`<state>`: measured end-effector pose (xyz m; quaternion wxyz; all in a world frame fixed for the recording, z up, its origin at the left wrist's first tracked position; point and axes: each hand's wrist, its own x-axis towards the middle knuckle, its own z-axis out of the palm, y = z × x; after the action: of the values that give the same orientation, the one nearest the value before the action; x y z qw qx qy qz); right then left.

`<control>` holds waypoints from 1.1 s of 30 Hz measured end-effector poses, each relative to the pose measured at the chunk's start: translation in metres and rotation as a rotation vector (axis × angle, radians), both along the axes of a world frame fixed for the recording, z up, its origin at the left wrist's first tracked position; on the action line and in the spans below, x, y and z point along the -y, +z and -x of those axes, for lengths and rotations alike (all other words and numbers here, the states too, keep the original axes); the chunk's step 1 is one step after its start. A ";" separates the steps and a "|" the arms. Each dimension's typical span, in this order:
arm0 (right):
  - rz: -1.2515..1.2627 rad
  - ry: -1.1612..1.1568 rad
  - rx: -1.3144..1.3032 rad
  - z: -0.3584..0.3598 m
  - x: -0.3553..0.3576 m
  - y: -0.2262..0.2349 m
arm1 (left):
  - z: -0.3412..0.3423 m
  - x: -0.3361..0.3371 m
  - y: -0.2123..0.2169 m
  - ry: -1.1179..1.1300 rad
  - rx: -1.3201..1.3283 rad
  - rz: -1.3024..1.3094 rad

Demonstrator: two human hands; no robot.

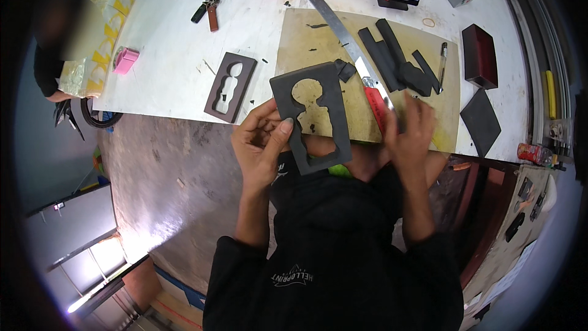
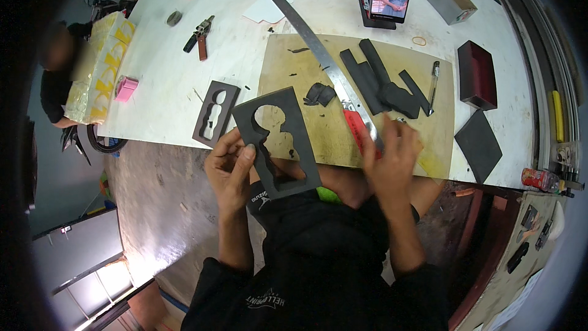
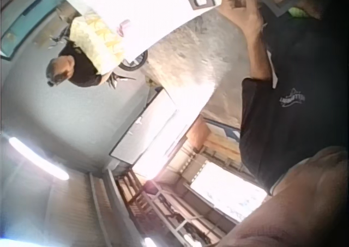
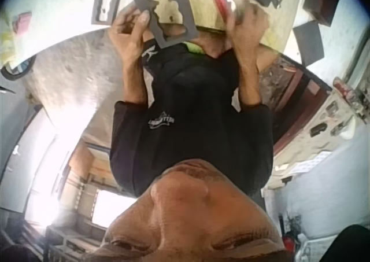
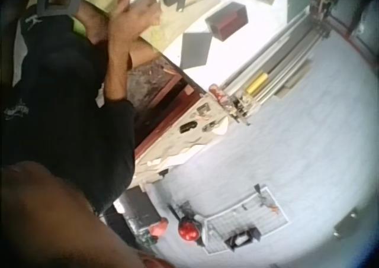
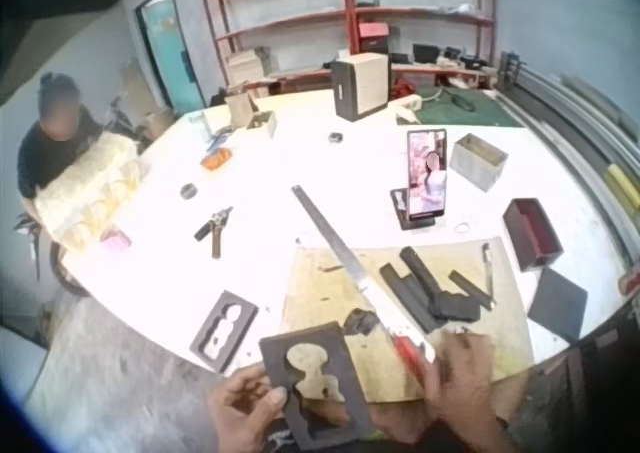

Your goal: The person uses a utility knife to trim and shape a black foam piece with a cutout, then uses a lighter to heat and smooth the edges. The person repeatedly inspects the foam piece while working at a cluttered workbench.

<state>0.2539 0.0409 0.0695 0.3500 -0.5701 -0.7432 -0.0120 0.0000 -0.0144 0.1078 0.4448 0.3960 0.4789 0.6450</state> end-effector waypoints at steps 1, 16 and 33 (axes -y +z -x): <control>0.023 -0.054 0.070 -0.011 -0.002 0.002 | -0.001 -0.001 0.000 -0.004 0.003 -0.003; 0.321 0.206 -0.615 -0.031 0.010 0.031 | -0.008 -0.003 0.004 -0.084 0.189 0.157; 0.937 0.714 -1.333 0.046 0.006 0.043 | -0.020 0.000 0.024 -0.306 0.089 0.192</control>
<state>0.2080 0.0348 0.1125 0.4236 -0.2774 -0.4472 0.7373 0.0200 -0.0148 0.1321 0.5941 0.3910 0.4522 0.5382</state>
